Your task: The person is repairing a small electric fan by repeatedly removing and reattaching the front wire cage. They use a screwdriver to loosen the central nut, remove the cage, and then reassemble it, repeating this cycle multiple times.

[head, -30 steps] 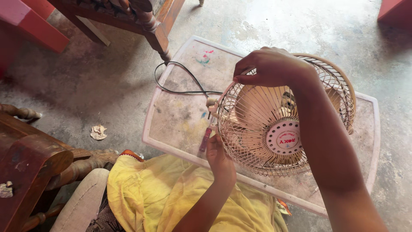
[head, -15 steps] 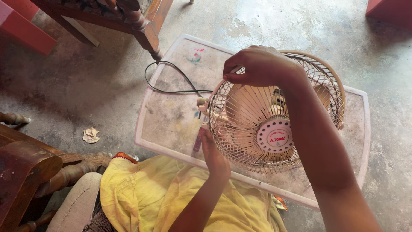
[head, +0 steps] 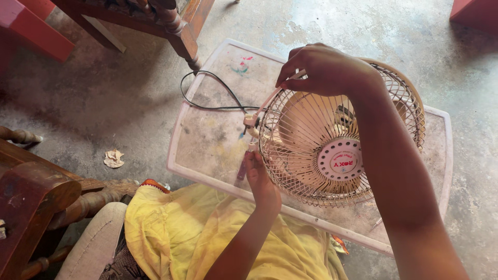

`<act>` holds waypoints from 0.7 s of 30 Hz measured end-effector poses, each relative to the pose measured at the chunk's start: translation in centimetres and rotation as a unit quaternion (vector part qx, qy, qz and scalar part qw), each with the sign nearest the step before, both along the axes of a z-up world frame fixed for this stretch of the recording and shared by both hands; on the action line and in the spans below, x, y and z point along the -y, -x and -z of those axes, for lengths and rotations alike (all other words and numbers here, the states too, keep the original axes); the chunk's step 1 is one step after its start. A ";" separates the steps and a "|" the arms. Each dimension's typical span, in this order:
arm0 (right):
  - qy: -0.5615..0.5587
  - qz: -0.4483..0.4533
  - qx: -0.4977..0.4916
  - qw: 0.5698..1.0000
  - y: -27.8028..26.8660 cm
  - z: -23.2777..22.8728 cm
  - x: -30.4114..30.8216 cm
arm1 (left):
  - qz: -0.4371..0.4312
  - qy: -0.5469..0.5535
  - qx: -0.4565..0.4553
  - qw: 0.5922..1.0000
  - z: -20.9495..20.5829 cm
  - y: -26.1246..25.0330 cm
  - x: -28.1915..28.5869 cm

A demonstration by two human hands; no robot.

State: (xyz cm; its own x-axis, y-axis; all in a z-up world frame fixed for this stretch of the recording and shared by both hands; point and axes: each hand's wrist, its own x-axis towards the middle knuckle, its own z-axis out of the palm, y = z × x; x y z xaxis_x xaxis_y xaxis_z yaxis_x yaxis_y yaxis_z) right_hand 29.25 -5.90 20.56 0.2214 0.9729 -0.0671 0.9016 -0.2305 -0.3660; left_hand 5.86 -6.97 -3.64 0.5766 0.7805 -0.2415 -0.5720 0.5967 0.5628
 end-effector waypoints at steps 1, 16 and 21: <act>0.000 -0.010 0.015 1.000 0.2 0.1 -0.2 | -0.007 -0.018 0.008 1.000 -0.2 0.1 0.0; 0.169 0.047 0.087 0.981 3.5 -0.2 -2.7 | 0.047 -0.105 -0.087 0.990 -1.4 1.7 -2.6; 0.143 0.037 0.079 0.986 2.3 1.2 -2.8 | 0.029 -0.086 -0.046 0.995 -0.9 1.0 -1.3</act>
State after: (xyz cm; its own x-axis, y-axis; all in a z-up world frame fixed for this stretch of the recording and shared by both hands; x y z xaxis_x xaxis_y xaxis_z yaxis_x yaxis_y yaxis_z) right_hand 26.99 -3.05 19.32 0.3215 0.8996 -0.2955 0.9189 -0.3717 -0.1319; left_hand 4.82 -5.62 -2.77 0.6032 0.7811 -0.1614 -0.4808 0.5175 0.7078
